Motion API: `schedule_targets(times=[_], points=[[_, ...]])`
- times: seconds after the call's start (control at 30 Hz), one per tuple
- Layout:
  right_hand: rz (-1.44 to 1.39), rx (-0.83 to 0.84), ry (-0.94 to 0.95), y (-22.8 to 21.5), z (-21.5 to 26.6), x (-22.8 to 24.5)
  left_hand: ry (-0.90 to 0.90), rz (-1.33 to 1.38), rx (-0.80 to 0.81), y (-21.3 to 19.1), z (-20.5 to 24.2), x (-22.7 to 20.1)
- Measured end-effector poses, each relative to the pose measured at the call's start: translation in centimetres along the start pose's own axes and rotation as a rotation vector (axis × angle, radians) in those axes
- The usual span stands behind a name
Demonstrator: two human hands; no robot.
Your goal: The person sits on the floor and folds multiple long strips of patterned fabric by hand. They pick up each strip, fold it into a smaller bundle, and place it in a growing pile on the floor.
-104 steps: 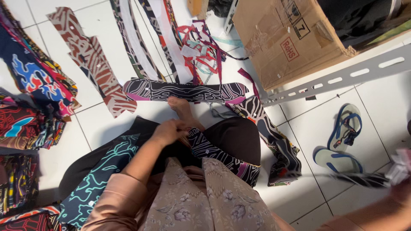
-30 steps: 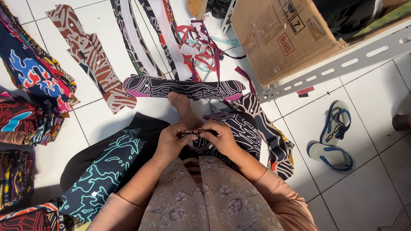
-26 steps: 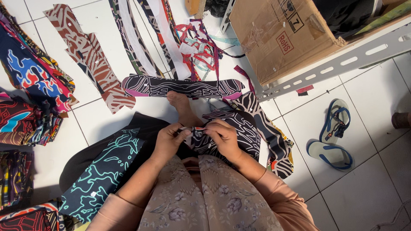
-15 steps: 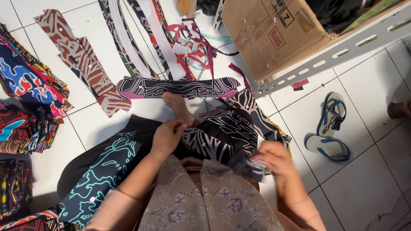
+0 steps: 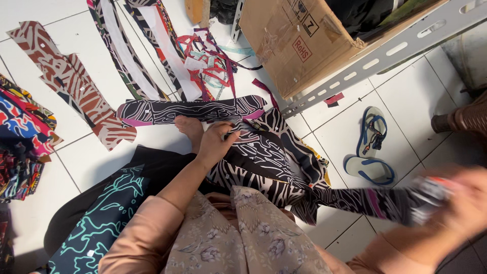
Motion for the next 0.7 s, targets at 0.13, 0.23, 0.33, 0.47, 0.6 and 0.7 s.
schedule_targets(times=[0.13, 0.23, 0.33, 0.47, 0.6, 0.7], points=[[-0.127, 0.536, 0.043, 26.0, 1.0, -3.8, -0.483, 0.268, 0.317, -1.3, -0.3, -1.9], [-0.026, 0.81, 0.217, 39.9, 5.2, -6.5, -0.601, 0.302, 0.355, -2.4, 0.9, -3.0], [-0.133, 0.86, 0.049, 45.6, 6.6, -6.1, -0.634, 0.466, 0.303, -2.9, 1.7, -2.4], [-0.243, 0.919, 0.119, 46.8, 7.0, -7.4, -0.896, 0.699, 0.277, -1.6, 3.4, 0.3], [-0.256, 0.959, 0.081, 45.8, 5.9, -8.1, -0.899, 0.768, 0.281, 0.1, 3.2, 1.4], [-0.225, 0.945, 0.13, 45.4, 5.4, -8.2, -0.909, 0.792, 0.304, 1.1, 2.5, 1.4]])
Point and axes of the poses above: each hand's wrist, its own z-axis away from the middle knuckle, its own y-axis out of the palm, x = y × z, the point moved 6 cm from there along -z, towards the middle knuckle, and after that the axes turned 2 degrees about x, right-handed, at the moved point
